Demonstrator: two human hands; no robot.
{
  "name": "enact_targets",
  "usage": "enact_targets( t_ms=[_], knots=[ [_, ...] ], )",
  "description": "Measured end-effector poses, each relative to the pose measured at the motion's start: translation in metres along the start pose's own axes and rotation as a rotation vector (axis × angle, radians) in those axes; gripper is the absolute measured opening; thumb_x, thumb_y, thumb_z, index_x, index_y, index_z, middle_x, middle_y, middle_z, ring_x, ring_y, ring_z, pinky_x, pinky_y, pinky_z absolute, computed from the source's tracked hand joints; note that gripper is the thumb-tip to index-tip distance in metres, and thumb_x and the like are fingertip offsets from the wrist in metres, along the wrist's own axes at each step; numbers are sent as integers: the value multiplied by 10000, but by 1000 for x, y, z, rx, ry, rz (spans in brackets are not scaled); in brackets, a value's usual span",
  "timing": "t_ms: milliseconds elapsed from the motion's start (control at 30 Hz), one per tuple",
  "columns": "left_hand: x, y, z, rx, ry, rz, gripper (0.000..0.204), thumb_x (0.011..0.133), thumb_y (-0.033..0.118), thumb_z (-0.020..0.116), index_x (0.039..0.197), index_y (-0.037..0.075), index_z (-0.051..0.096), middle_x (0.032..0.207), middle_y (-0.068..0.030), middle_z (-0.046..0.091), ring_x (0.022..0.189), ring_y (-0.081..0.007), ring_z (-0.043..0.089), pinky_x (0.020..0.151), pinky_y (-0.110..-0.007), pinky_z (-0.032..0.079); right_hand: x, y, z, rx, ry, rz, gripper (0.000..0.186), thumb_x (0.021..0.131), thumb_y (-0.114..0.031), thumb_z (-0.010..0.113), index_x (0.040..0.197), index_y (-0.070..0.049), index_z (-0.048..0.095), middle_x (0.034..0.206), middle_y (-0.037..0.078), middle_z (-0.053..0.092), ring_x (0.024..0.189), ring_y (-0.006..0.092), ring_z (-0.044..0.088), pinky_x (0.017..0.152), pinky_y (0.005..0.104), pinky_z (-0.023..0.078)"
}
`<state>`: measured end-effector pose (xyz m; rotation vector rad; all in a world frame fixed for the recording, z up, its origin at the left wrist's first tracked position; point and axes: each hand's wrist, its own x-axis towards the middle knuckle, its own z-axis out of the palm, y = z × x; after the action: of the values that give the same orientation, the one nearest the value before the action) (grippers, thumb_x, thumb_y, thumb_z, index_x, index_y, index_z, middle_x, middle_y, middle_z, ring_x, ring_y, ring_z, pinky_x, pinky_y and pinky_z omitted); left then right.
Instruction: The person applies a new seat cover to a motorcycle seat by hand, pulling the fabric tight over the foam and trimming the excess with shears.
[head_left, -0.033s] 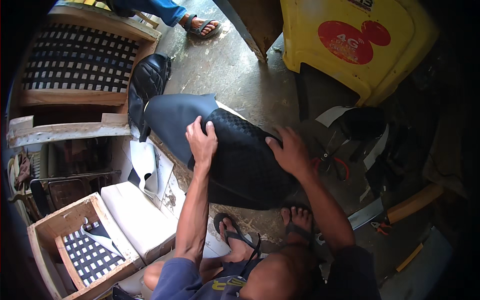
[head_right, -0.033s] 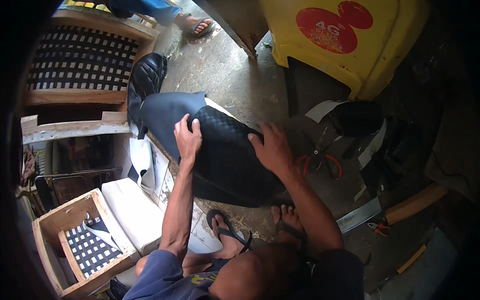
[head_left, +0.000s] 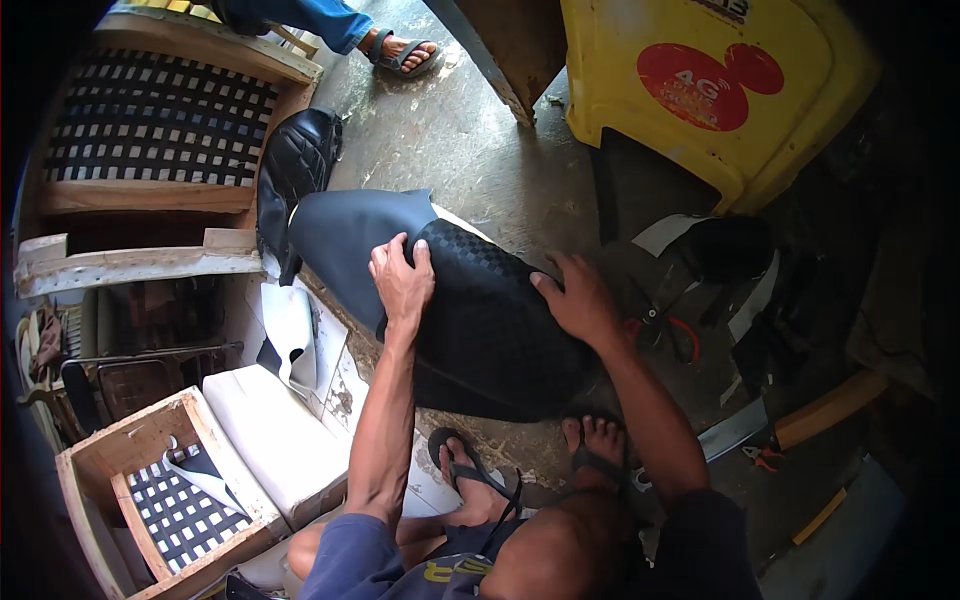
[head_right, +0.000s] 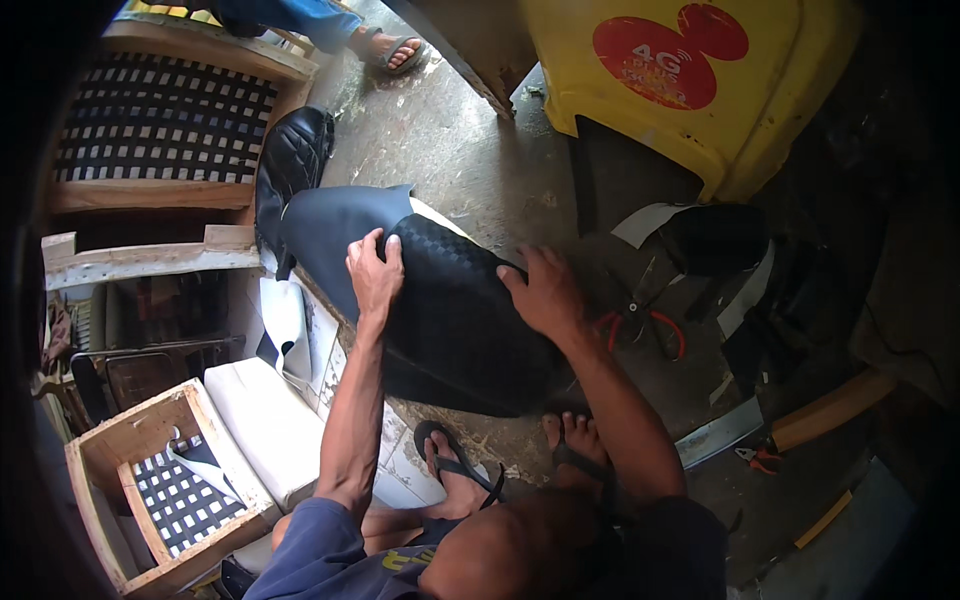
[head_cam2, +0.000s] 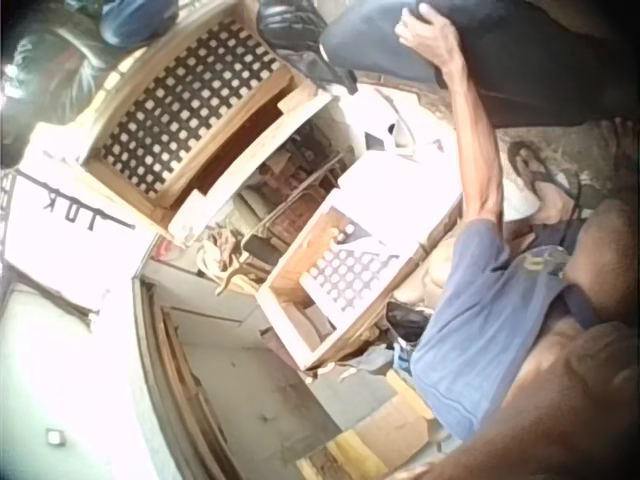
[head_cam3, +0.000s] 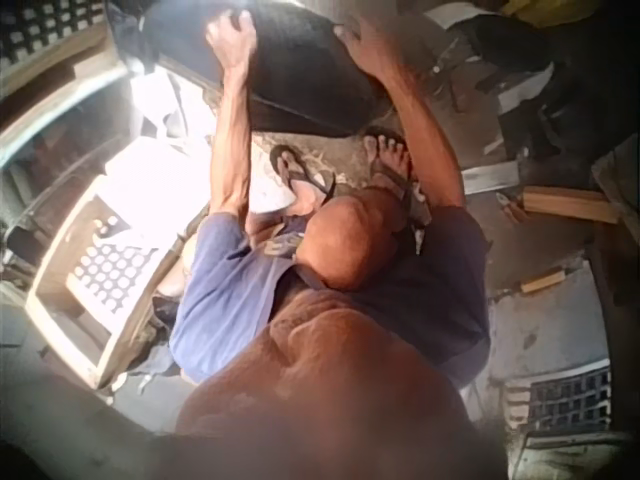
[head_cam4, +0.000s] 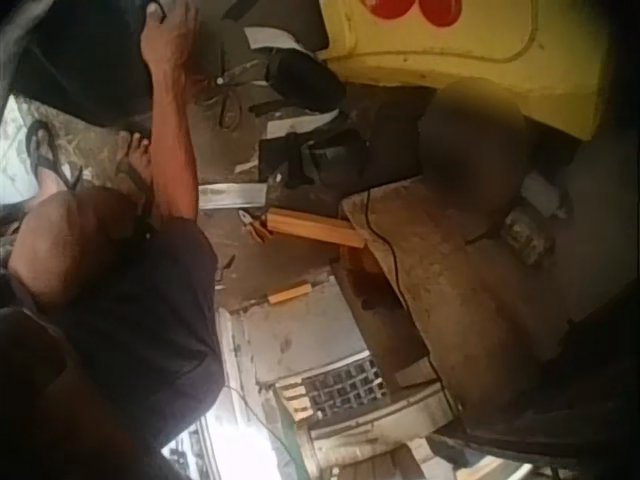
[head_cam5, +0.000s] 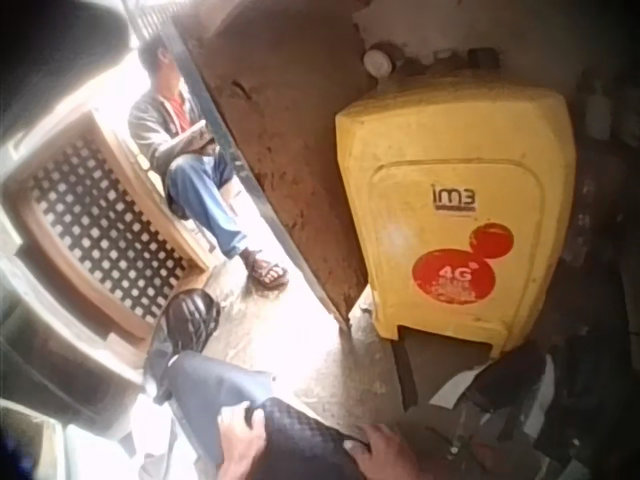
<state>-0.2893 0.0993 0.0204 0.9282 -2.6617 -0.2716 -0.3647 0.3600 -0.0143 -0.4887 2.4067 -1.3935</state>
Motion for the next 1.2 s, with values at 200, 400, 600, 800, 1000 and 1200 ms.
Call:
enact_targets(
  t_ms=[200, 400, 600, 800, 1000, 1200],
  knots=[
    [24, 1, -10, -68, -215, -105, 294, 910, 295, 745, 952, 29, 625, 854, -103, 610, 850, -277, 583, 800, -423, 482, 11, 13, 9, 220, -239, 257, 355, 961, -343, 671, 1071, -7, 710, 1055, 189, 723, 1015, 357, 695, 884, 427, 526],
    [24, -1, -3, -192, -189, -179, 275, 917, 255, 742, 863, 14, 621, 802, -91, 614, 720, -233, 581, 721, -380, 497, 2, 14, 12, 288, -72, 175, 258, 935, -250, 713, 972, 4, 693, 966, 187, 716, 884, 351, 699, 788, 428, 531],
    [21, 7, 1, -202, -151, -218, 265, 920, 246, 732, 877, 10, 618, 831, -96, 635, 774, -245, 610, 762, -385, 504, 11, 14, 4, 253, -72, 168, 243, 926, -240, 718, 961, -1, 703, 946, 188, 717, 881, 335, 703, 784, 412, 533],
    [20, 5, 8, -178, -107, -225, 252, 910, 256, 726, 858, 36, 613, 840, -75, 631, 816, -248, 608, 808, -395, 479, 11, 17, 12, 266, -139, 295, 294, 943, -299, 691, 964, -8, 722, 878, 186, 732, 836, 340, 720, 765, 412, 537],
    [15, 7, 16, -90, -42, -174, 226, 916, 290, 693, 883, 86, 603, 877, -30, 625, 886, -234, 592, 910, -431, 409, 9, 21, 16, 305, -154, 322, 299, 958, -306, 676, 978, -12, 729, 875, 187, 736, 823, 326, 726, 748, 405, 535],
    [14, 10, 18, -61, -29, -167, 214, 915, 289, 680, 928, 90, 603, 897, -25, 631, 907, -236, 594, 923, -445, 406, 8, 22, 16, 312, -153, 337, 313, 961, -309, 678, 1001, -1, 719, 833, 167, 726, 774, 227, 708, 730, 368, 525]
  ],
)
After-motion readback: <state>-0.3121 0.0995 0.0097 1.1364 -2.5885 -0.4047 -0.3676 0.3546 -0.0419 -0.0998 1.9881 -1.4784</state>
